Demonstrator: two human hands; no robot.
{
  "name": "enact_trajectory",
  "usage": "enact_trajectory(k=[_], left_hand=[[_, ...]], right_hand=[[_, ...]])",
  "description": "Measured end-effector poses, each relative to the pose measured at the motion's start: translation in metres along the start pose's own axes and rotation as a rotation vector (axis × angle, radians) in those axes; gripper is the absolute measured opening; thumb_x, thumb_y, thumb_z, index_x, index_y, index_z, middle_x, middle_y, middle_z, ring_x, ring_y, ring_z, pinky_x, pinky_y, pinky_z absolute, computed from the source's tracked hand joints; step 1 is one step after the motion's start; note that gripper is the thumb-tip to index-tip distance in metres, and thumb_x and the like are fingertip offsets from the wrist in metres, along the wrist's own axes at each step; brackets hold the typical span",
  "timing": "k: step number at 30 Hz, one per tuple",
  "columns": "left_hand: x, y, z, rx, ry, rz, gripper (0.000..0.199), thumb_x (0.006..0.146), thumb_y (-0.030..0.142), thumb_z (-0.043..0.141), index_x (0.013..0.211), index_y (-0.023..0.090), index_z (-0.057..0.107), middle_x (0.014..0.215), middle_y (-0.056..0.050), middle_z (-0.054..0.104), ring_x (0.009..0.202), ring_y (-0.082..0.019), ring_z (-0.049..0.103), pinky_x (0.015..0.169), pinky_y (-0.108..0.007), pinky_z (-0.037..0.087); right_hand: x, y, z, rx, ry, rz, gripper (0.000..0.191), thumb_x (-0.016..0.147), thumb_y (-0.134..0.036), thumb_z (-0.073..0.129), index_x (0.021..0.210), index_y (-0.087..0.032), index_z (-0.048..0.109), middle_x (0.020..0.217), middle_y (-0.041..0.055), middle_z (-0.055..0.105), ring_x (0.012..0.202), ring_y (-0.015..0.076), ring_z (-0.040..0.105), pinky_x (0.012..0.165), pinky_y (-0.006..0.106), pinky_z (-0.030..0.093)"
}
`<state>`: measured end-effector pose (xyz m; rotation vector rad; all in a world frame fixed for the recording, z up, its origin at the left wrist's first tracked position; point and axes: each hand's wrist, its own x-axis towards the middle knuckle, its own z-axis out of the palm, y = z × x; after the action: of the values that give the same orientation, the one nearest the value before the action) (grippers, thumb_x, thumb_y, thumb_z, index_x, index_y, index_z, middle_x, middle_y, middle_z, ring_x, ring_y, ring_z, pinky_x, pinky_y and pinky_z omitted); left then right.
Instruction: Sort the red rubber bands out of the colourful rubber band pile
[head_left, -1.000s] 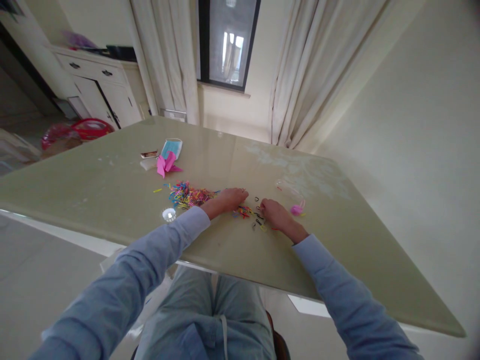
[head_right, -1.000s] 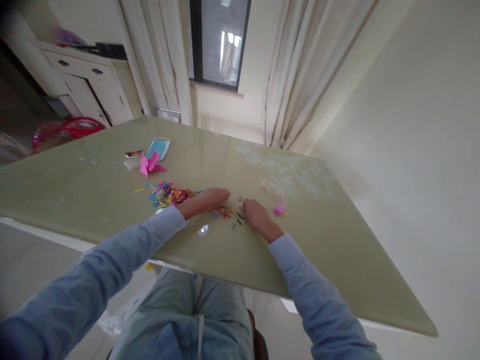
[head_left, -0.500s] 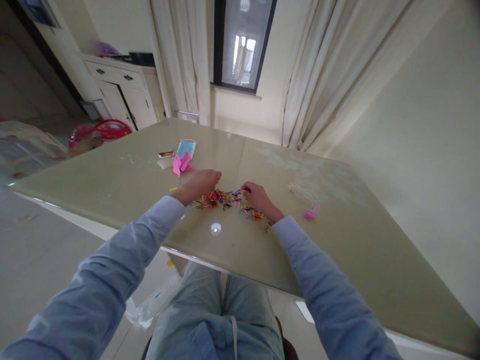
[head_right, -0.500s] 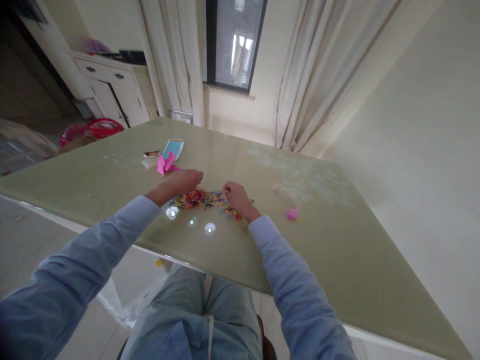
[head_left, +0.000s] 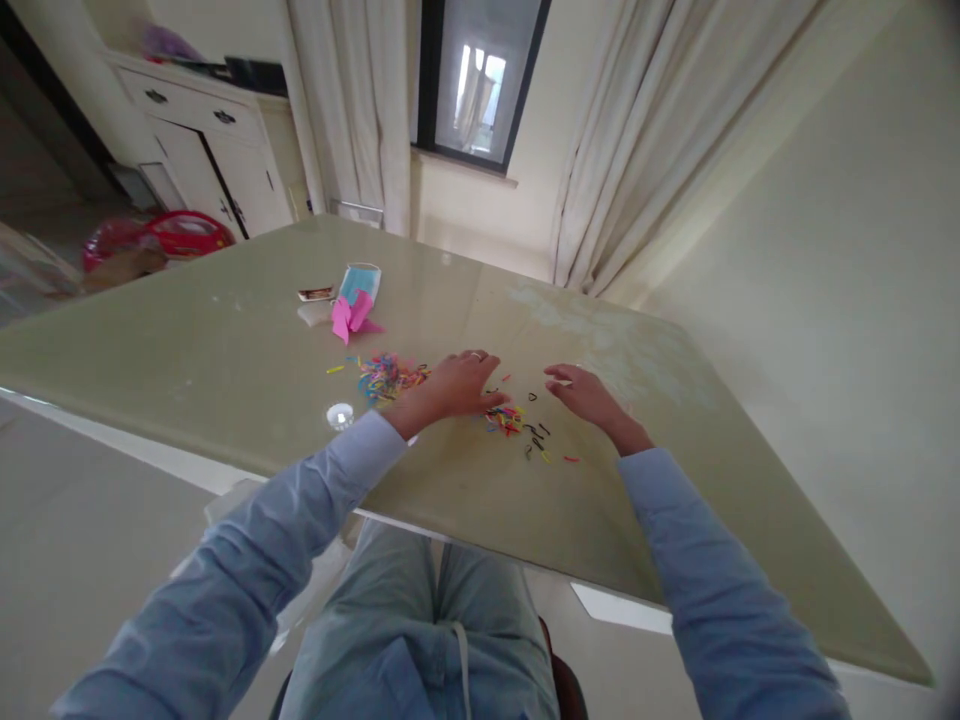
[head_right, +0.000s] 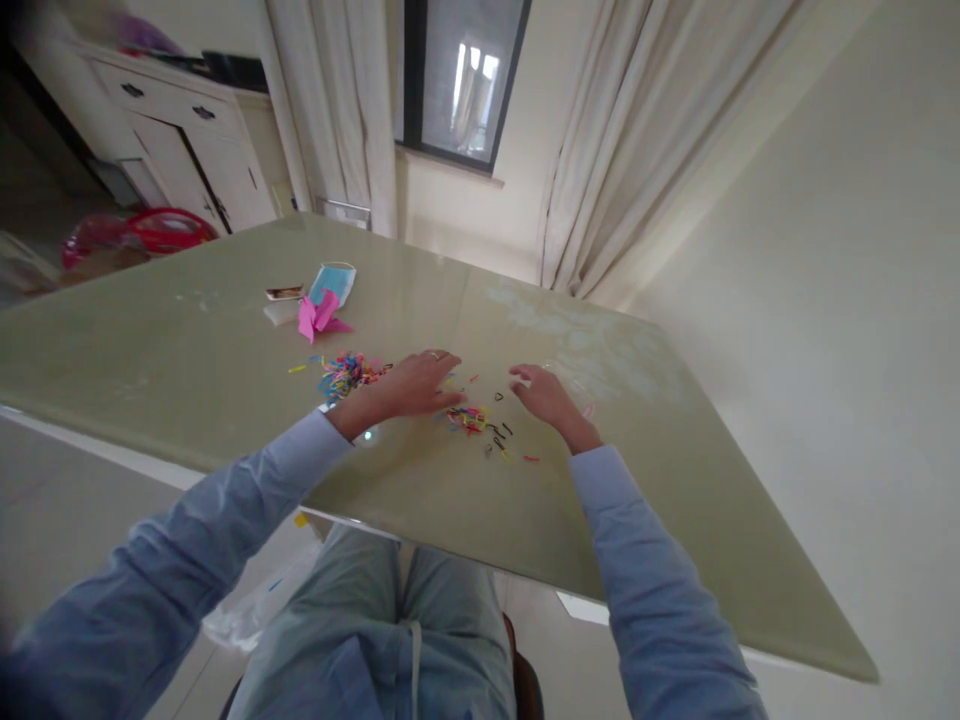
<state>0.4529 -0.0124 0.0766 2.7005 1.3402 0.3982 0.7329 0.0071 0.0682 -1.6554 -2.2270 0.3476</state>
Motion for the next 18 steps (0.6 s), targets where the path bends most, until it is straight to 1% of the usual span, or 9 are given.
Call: enact_trajectory(k=[1, 3, 5, 7, 9, 12, 14, 16, 18], left_hand=[[0.006, 0.01, 0.008, -0.032, -0.017, 0.028, 0.066, 0.093, 0.061, 0.054, 0.135, 0.011, 0.051, 0.139, -0.02, 0.055, 0.129, -0.031, 0.053, 0.107, -0.04, 0.041], [0.017, 0.028, 0.025, -0.077, -0.066, 0.071, 0.082, 0.088, 0.07, 0.054, 0.142, 0.009, 0.044, 0.149, -0.024, 0.046, 0.14, -0.034, 0.042, 0.114, -0.043, 0.035], [0.027, 0.045, 0.043, -0.095, -0.115, 0.104, 0.095, 0.085, 0.078, 0.052, 0.149, 0.01, 0.037, 0.157, -0.025, 0.035, 0.148, -0.038, 0.03, 0.119, -0.047, 0.028], [0.034, 0.06, 0.059, -0.101, -0.131, 0.169, 0.099, 0.083, 0.08, 0.051, 0.152, 0.013, 0.033, 0.161, -0.024, 0.03, 0.151, -0.04, 0.023, 0.12, -0.05, 0.023], [0.039, 0.072, 0.072, -0.107, -0.12, 0.282, 0.095, 0.083, 0.078, 0.055, 0.151, 0.014, 0.038, 0.158, -0.023, 0.036, 0.149, -0.038, 0.029, 0.119, -0.05, 0.024], [0.041, 0.082, 0.083, -0.11, -0.079, 0.453, 0.076, 0.088, 0.068, 0.057, 0.141, 0.013, 0.052, 0.142, -0.021, 0.054, 0.134, -0.032, 0.048, 0.113, -0.046, 0.034], [0.039, 0.085, 0.084, -0.092, -0.045, 0.521, 0.057, 0.094, 0.06, 0.053, 0.129, 0.015, 0.062, 0.131, -0.019, 0.061, 0.122, -0.029, 0.056, 0.107, -0.044, 0.04], [0.034, 0.087, 0.082, -0.062, -0.024, 0.553, 0.045, 0.099, 0.052, 0.048, 0.122, 0.018, 0.066, 0.124, -0.016, 0.063, 0.115, -0.027, 0.058, 0.101, -0.042, 0.042], [0.03, 0.091, 0.079, -0.03, -0.016, 0.575, 0.041, 0.1, 0.048, 0.047, 0.123, 0.02, 0.065, 0.12, -0.015, 0.064, 0.111, -0.027, 0.058, 0.096, -0.04, 0.043]], right_hand=[[-0.01, 0.014, -0.01, -0.006, 0.028, 0.024, 0.032, 0.091, -0.028, 0.055, 0.116, -0.018, 0.072, 0.121, 0.0122, 0.071, 0.104, 0.0218, 0.07, 0.091, 0.036, 0.054], [-0.031, 0.037, -0.029, -0.032, 0.149, 0.099, 0.032, 0.09, -0.027, 0.052, 0.113, -0.018, 0.072, 0.117, 0.0114, 0.072, 0.099, 0.021, 0.07, 0.089, 0.035, 0.055], [-0.049, 0.053, -0.045, -0.08, 0.283, 0.171, 0.034, 0.089, -0.027, 0.051, 0.113, -0.016, 0.072, 0.114, 0.0128, 0.073, 0.096, 0.0216, 0.07, 0.087, 0.036, 0.055], [-0.064, 0.063, -0.056, -0.128, 0.359, 0.21, 0.034, 0.085, -0.027, 0.052, 0.111, -0.015, 0.071, 0.111, 0.0139, 0.072, 0.093, 0.0223, 0.069, 0.085, 0.037, 0.055], [-0.075, 0.069, -0.059, -0.166, 0.335, 0.203, 0.032, 0.082, -0.024, 0.054, 0.107, -0.015, 0.072, 0.108, 0.0132, 0.073, 0.089, 0.0216, 0.069, 0.086, 0.037, 0.053], [-0.089, 0.076, -0.053, -0.24, 0.203, 0.225, 0.029, 0.077, -0.018, 0.053, 0.1, -0.017, 0.073, 0.102, 0.0108, 0.073, 0.085, 0.0193, 0.067, 0.086, 0.033, 0.051], [-0.096, 0.082, -0.046, -0.309, 0.137, 0.296, 0.03, 0.074, -0.013, 0.052, 0.097, -0.017, 0.072, 0.099, 0.0113, 0.073, 0.087, 0.0203, 0.067, 0.083, 0.031, 0.049], [-0.098, 0.087, -0.037, -0.351, 0.093, 0.347, 0.028, 0.074, -0.013, 0.052, 0.095, -0.016, 0.071, 0.096, 0.012, 0.073, 0.086, 0.0218, 0.067, 0.077, 0.029, 0.049], [-0.097, 0.092, -0.029, -0.337, 0.035, 0.287, 0.024, 0.08, -0.017, 0.053, 0.095, -0.016, 0.071, 0.096, 0.0117, 0.074, 0.086, 0.0224, 0.067, 0.076, 0.029, 0.049]])
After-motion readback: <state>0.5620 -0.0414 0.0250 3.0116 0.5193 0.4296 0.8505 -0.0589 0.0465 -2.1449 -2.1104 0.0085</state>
